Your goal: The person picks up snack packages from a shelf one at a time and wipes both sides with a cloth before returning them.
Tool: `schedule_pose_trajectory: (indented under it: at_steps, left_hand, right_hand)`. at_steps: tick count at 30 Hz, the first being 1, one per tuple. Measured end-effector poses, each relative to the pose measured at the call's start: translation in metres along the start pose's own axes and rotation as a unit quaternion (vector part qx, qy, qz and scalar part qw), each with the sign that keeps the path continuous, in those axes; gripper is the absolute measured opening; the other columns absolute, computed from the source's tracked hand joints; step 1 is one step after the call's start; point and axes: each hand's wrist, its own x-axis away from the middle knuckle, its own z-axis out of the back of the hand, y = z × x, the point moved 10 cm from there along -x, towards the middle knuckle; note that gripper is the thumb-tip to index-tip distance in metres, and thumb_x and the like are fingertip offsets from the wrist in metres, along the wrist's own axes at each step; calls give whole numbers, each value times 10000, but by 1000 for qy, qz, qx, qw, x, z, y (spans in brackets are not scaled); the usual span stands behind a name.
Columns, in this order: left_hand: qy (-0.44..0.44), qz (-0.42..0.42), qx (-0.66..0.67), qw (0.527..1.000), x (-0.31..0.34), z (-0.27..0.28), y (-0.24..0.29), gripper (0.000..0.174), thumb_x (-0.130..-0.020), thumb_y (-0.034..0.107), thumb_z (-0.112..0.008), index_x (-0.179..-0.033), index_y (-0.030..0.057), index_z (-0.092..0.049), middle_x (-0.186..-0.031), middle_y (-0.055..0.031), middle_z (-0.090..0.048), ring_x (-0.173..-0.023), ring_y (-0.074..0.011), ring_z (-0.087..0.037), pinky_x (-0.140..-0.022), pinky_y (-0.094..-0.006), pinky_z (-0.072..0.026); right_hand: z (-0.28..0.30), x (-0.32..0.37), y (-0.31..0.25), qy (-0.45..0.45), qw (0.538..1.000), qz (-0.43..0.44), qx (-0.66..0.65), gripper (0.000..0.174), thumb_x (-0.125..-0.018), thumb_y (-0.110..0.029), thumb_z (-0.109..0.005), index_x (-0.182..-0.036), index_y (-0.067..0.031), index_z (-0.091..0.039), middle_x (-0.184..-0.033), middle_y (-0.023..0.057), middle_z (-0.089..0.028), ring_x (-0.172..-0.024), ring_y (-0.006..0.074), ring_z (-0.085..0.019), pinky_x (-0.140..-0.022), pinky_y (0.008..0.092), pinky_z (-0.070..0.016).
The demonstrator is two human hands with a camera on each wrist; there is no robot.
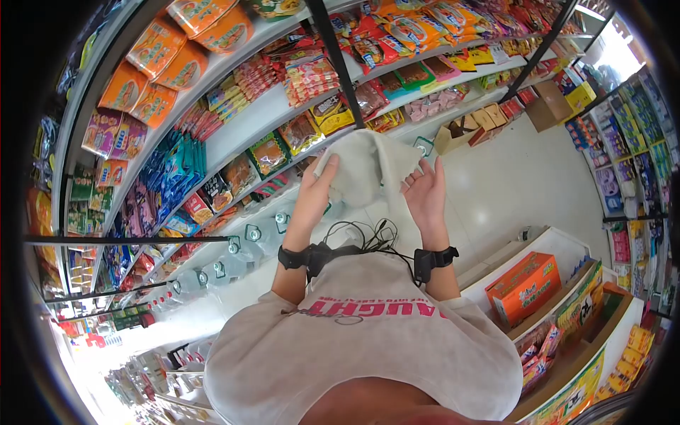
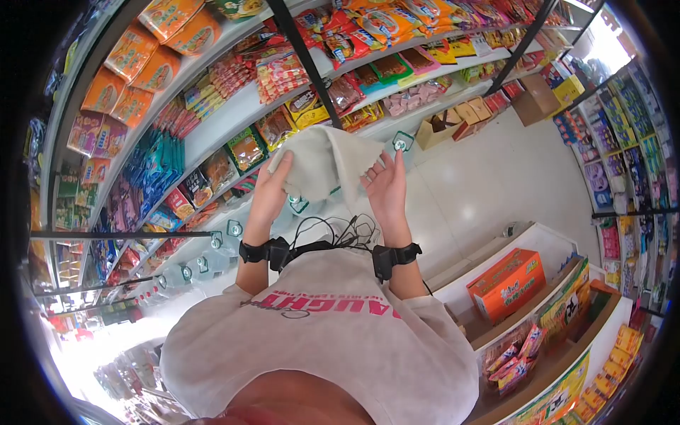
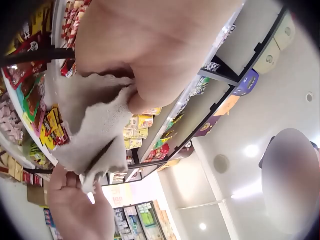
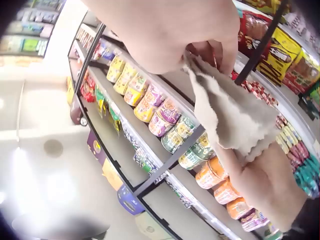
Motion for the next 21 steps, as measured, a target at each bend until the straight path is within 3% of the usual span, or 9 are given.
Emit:
schedule_pose_trajectory:
  at_steps: [2, 5, 7, 9, 11, 12, 14, 17, 21]
  left_hand:
    - [10, 7, 59, 998, 3, 7, 1, 417, -1032, 278, -557, -1331, -12, -546, -1171, -71, -660, -1048, -148, -640, -900, -288, -499]
    - [19, 23, 85, 996, 8, 19, 0, 408, -1032, 269, -558, -1328, -11, -553, -1182, -73, -661, -1067, -146, -634, -919, -287, -493]
    - [-7, 4, -5, 1000, 14, 26, 6, 388, -1030, 262, -561, -1304, -13, -574, -1154, -65, -666, -1027, -131, -619, -896, -278, -488]
    - [-66, -46, -181, 980, 21, 30, 15, 361, -1026, 250, -565, -1263, -20, -602, -1113, -54, -673, -949, -109, -594, -843, -270, -482]
    - [-129, -60, -241, 960, 30, 31, 27, 326, -1020, 225, -568, -1227, -23, -612, -1049, -54, -675, -920, -95, -571, -825, -269, -477]
    - [-160, -69, -270, 947, 33, 34, 33, 308, -1017, 212, -570, -1209, -24, -617, -1017, -53, -675, -905, -87, -560, -816, -268, -475]
    - [-93, -90, -260, 957, 29, 70, 43, 289, -1009, 207, -580, -1180, -21, -627, -953, -57, -663, -871, -84, -541, -795, -268, -471]
    - [2, -89, -269, 959, 23, 140, 41, 309, -1007, 220, -580, -1164, -41, -629, -894, -65, -648, -839, -86, -528, -782, -265, -469]
    - [68, -97, -252, 961, 33, 206, 46, 369, -1015, 254, -565, -1211, -55, -605, -949, -76, -669, -881, -98, -555, -807, -273, -476]
  right_hand:
    - [0, -3, 9, -38, 999, -23, 23, 571, -1011, -523, -462, -1352, -65, -458, -1201, 117, -622, -1060, 191, -580, -923, 339, -452]
    - [-39, 9, 2, 4, 955, 126, 269, 798, -940, -446, -655, -1501, -14, -286, -1353, 207, -504, -1273, 278, -481, -1026, 407, -425]
    - [-85, 31, -11, -13, 819, 282, 500, 708, -912, -353, -706, -1438, -6, -384, -1430, 225, -458, -1325, 289, -458, -1064, 410, -403]
    - [-107, 35, 4, -57, 700, 329, 631, 594, -880, -266, -748, -1342, 0, -486, -1436, 220, -470, -1307, 275, -484, -1062, 396, -410]
    - [-95, 19, 30, -125, 654, 282, 691, 455, -844, -185, -781, -1213, 4, -592, -1371, 191, -542, -1220, 234, -559, -1019, 364, -447]
    - [-86, 13, 38, -129, 707, 239, 653, 398, -847, -181, -777, -1157, 7, -611, -1294, 174, -586, -1149, 217, -589, -981, 349, -466]
    - [-75, -1, 61, -141, 799, 153, 564, 292, -853, -173, -769, -1043, 14, -649, -1140, 140, -676, -1007, 182, -649, -903, 319, -504]
    - [-91, -2, 81, -90, 785, 61, 610, 312, -860, -176, -764, -1066, 21, -637, -930, 90, -715, -872, 143, -662, -816, 279, -516]
    - [-130, -14, 118, -58, 781, 146, 605, 293, -889, -186, -740, -1065, 29, -643, -884, 68, -709, -822, 113, -647, -747, 260, -515]
